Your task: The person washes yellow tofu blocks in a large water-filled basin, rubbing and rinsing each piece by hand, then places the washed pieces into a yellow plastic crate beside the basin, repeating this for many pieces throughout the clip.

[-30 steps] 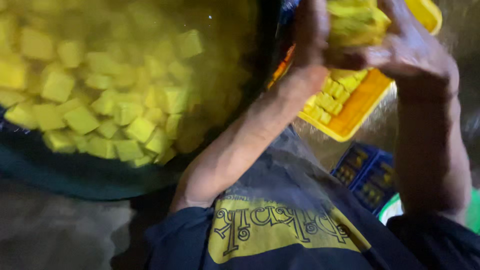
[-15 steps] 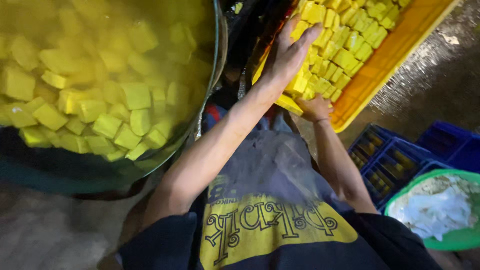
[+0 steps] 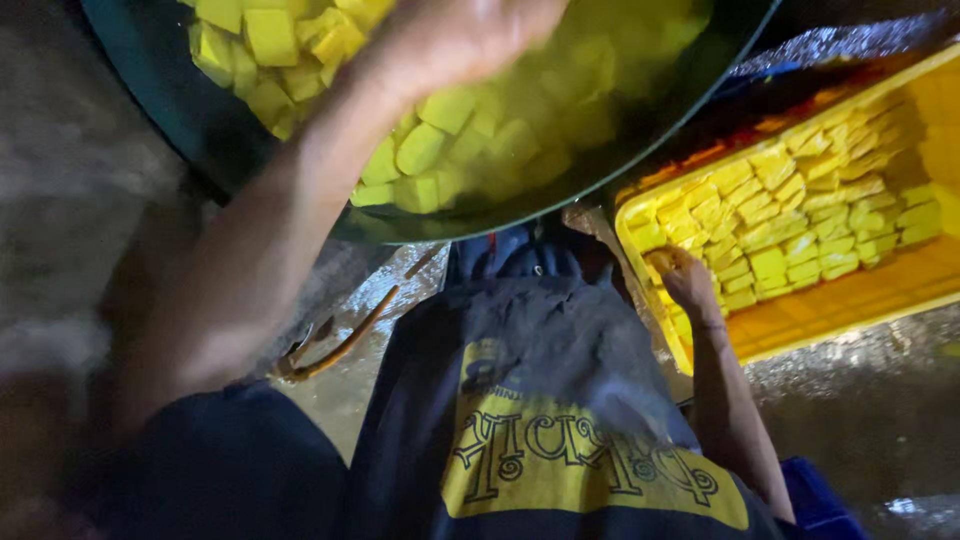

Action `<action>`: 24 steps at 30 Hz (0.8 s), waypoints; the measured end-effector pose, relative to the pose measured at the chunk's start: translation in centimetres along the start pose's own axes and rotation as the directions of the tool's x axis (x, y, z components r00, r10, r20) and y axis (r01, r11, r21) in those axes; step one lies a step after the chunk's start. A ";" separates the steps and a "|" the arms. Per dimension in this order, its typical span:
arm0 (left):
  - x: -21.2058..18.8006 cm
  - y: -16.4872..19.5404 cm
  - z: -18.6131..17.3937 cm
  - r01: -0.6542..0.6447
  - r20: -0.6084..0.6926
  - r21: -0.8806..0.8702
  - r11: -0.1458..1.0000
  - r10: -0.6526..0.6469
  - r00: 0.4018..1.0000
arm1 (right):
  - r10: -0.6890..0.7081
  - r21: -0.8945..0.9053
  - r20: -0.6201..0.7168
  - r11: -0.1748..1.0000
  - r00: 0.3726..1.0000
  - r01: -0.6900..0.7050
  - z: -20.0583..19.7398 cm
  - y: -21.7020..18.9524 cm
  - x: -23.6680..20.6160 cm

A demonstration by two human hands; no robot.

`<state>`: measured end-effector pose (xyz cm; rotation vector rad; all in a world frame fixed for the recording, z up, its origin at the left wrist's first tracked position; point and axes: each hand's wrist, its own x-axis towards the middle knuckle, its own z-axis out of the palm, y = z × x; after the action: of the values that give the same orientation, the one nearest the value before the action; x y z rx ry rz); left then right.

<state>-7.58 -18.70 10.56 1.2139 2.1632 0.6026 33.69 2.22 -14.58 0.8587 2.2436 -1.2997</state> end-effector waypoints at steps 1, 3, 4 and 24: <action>-0.3 -1.5 1.4 0.052 0.031 0.115 0.992 -0.056 0.998 | 0.034 0.001 0.016 0.999 0.999 -0.034 -0.6 -0.3 -0.3; -1.3 -4.1 6.4 0.142 0.093 0.320 0.937 -0.180 0.979 | -0.081 -0.143 -0.067 0.987 0.994 0.071 -2.9 -1.8 -0.3; -2.0 -5.2 9.1 0.180 0.104 0.372 0.910 -0.233 0.967 | 0.157 -0.354 -0.229 0.906 0.961 -0.232 -5.5 -4.1 -0.7; 3.5 -12.2 4.8 0.557 -0.363 -0.015 0.830 -0.524 0.771 | -0.529 -0.345 0.531 0.579 0.662 0.739 -6.1 -40.9 23.9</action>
<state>-13.23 -21.07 -1.55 0.4757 2.7123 0.4890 -12.00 -0.53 -0.76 -0.4663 2.4624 -0.8557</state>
